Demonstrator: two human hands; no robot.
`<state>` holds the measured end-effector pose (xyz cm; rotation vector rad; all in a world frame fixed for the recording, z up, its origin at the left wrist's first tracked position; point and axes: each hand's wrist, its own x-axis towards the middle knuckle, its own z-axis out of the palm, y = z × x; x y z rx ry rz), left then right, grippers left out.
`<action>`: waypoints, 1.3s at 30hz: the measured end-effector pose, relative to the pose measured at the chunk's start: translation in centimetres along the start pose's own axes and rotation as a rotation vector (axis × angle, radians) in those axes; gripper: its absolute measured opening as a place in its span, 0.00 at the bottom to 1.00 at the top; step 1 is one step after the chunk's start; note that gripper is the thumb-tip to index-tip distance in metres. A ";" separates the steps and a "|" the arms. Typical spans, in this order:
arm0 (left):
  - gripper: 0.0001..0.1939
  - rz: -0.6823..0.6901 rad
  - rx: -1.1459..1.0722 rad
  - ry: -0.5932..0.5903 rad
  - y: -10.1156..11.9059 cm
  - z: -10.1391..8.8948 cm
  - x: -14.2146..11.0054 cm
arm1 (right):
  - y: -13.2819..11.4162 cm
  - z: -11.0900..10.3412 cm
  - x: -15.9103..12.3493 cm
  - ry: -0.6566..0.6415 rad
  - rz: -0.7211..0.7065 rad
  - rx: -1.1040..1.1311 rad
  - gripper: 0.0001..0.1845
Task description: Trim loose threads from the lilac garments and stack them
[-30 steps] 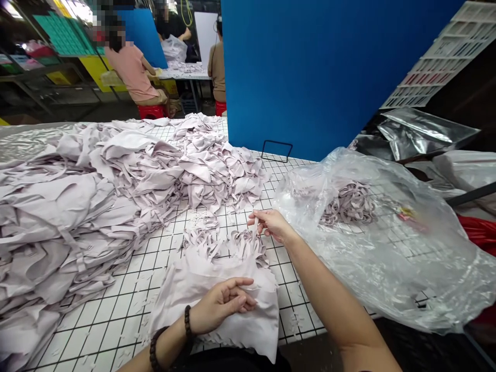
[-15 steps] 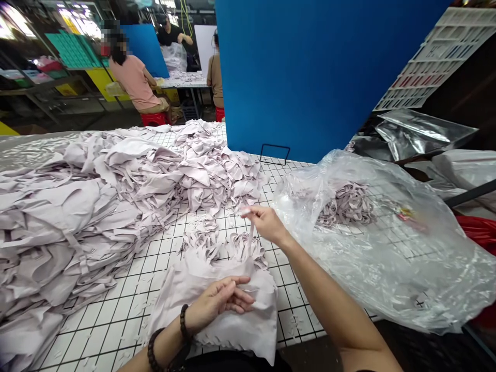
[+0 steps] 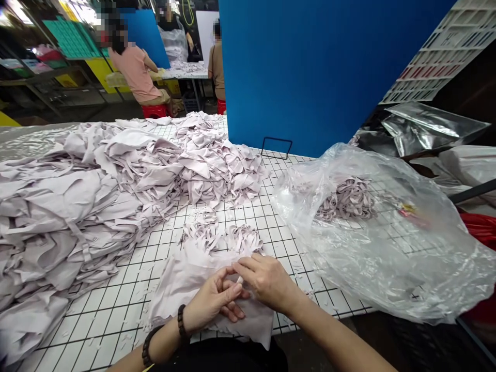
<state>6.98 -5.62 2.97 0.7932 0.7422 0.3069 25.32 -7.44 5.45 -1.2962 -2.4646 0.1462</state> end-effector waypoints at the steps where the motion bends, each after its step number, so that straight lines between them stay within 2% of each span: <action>1: 0.27 0.007 0.018 0.005 0.0 0.1 0.0 | 0.0 0.2 -0.2 0.014 0.004 0.002 0.15; 5: 0.22 0.012 0.071 0.050 -0.5 0.3 0.3 | -0.2 0.3 -0.5 0.006 0.042 0.063 0.15; 11: 0.22 0.025 0.136 0.086 -1.2 0.4 0.0 | -0.4 -2.9 0.3 -0.301 0.238 0.539 0.15; 13: 0.22 0.028 0.161 0.099 -1.4 0.5 0.0 | -0.4 -3.5 0.7 -0.361 0.306 0.647 0.11; 16: 0.22 0.027 0.176 0.107 -1.7 0.5 0.0 | -0.2 -3.3 1.0 -0.388 0.371 0.711 0.08; 21: 0.23 0.064 0.280 0.139 -1.5 0.3 -0.3 | 0.9 -2.5 0.7 -0.367 0.424 0.677 0.07; 26: 0.20 0.237 0.698 0.290 -0.3 0.1 -0.9 | 1.8 -2.8 0.3 -0.305 0.419 0.521 0.09; 32: 0.12 0.309 0.957 0.277 -0.3 0.0 -0.2 | 1.4 -2.4 0.4 -0.400 0.305 0.414 0.08; 39: 0.09 0.355 1.034 0.276 -0.9 -0.2 0.8 | 1.6 -2.0 0.6 -0.453 0.230 0.357 0.07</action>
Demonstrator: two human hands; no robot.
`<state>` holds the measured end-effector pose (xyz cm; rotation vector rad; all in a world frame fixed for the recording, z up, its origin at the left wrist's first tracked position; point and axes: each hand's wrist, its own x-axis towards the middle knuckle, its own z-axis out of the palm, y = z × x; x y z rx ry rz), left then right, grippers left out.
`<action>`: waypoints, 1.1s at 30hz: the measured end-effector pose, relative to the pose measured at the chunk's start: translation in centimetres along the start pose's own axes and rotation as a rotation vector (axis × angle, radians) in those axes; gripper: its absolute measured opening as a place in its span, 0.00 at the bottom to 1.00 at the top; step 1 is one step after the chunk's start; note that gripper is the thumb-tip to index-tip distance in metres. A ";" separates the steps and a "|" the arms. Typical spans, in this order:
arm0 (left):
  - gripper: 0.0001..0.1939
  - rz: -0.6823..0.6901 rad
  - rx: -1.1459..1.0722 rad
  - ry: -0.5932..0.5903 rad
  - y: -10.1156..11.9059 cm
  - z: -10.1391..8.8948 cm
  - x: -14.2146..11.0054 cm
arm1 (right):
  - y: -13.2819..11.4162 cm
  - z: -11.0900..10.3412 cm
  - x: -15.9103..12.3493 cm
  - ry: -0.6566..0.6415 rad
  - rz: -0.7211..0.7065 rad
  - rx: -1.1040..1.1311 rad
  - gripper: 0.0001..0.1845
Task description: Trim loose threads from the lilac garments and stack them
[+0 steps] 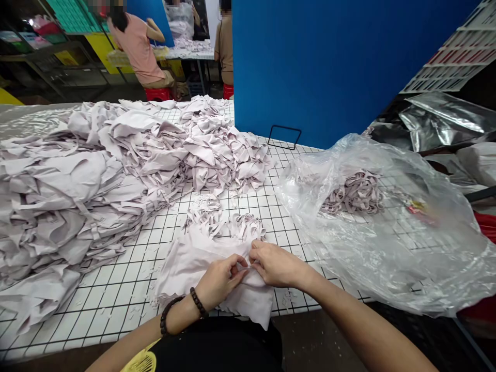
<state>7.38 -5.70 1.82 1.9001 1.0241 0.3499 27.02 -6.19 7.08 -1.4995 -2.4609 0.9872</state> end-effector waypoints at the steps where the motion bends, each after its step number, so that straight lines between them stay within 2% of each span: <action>1: 0.09 0.001 0.001 0.005 0.0 0.0 0.0 | 0.0 0.0 0.0 -0.001 -0.001 -0.007 0.07; 12: 0.09 -0.011 -0.050 0.025 -0.4 0.0 -0.1 | 0.7 0.2 0.1 0.061 0.062 0.135 0.06; 20: 0.10 -0.016 -0.105 0.052 -0.8 0.1 -0.2 | -0.2 0.1 0.1 0.143 0.150 0.310 0.06; 24: 0.10 -0.029 -0.128 0.082 -0.9 0.1 -0.3 | -0.5 0.1 -0.3 0.105 0.127 0.395 0.07; 28: 0.10 -0.040 -0.143 0.094 -0.9 0.1 -0.2 | -0.3 0.4 -1.0 0.076 0.088 0.319 0.07; 33: 0.13 -0.041 -0.158 0.078 -0.6 -0.1 -0.2 | -0.2 0.7 -1.4 0.118 0.028 0.231 0.07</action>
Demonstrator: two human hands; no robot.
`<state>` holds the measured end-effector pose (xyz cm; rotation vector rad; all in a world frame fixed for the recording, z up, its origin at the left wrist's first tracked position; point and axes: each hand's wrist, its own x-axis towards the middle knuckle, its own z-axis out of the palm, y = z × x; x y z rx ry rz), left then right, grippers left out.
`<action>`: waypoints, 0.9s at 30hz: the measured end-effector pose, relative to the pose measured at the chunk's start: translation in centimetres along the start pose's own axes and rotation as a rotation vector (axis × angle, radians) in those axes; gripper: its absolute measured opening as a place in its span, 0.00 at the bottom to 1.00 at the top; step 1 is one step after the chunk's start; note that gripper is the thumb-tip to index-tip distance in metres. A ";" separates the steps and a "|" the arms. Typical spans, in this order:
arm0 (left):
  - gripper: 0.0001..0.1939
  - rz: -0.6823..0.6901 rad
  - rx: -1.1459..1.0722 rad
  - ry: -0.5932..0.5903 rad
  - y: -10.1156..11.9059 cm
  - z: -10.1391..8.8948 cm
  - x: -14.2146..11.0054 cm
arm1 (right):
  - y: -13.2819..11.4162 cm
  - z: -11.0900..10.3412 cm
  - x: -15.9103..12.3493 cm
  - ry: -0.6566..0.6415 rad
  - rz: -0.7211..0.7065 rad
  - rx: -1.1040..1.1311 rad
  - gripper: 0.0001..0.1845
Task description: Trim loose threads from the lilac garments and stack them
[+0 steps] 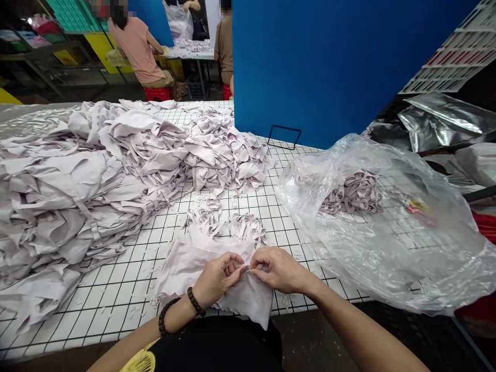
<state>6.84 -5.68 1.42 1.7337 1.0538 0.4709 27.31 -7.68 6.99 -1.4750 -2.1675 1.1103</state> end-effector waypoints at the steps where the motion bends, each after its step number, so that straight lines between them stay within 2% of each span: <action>1: 0.14 0.005 0.001 -0.009 0.1 -0.1 0.0 | 0.0 -0.1 0.0 0.009 -0.013 0.012 0.06; 6: 0.14 0.016 0.039 -0.052 0.2 -0.3 0.0 | 0.0 -0.5 0.1 0.012 0.012 0.103 0.06; 10: 0.14 0.015 0.050 -0.055 0.2 -0.2 0.0 | -0.1 -0.2 0.6 0.119 0.073 0.145 0.07; 13: 0.13 0.024 0.073 -0.048 0.2 -0.2 0.0 | -0.4 0.4 1.2 0.166 0.058 0.151 0.05; 27: 0.11 0.023 0.086 -0.070 0.1 -0.4 0.1 | -0.9 0.9 1.9 0.108 -0.032 -0.125 0.02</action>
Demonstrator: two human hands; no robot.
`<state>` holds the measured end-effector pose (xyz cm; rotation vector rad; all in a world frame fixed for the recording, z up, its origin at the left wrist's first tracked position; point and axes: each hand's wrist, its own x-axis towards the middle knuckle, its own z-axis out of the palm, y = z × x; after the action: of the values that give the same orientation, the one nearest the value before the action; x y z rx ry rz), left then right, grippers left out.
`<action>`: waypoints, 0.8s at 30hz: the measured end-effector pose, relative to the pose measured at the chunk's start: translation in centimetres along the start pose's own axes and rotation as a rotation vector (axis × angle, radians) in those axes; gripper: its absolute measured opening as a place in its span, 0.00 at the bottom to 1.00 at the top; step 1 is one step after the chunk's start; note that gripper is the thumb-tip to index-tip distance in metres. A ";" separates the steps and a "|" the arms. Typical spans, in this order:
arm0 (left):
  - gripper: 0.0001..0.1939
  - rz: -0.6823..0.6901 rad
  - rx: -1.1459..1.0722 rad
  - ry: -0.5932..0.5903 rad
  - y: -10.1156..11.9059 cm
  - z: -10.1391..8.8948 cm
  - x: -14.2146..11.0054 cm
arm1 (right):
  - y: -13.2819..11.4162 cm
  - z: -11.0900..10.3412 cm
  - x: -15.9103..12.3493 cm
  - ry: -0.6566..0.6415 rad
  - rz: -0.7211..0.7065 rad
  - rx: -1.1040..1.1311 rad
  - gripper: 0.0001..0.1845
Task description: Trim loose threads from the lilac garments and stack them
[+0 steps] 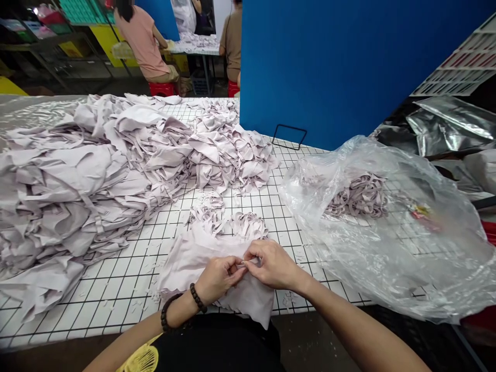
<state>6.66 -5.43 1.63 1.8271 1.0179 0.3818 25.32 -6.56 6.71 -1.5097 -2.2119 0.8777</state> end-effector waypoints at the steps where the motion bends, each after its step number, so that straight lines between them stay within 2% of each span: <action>1: 0.11 0.002 0.000 0.002 0.0 0.0 0.0 | 0.0 0.0 0.0 -0.002 -0.002 -0.015 0.02; 18: 0.10 0.006 0.012 0.016 -0.3 0.2 0.0 | -0.5 -0.1 0.2 -0.055 0.005 -0.096 0.03; 24: 0.10 0.005 0.009 0.024 -0.3 0.3 0.0 | -0.9 -0.7 0.1 -0.103 -0.019 -0.197 0.05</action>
<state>6.74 -5.55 1.21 1.8373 1.0334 0.4028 25.01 -6.44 7.87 -1.5577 -2.4453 0.7674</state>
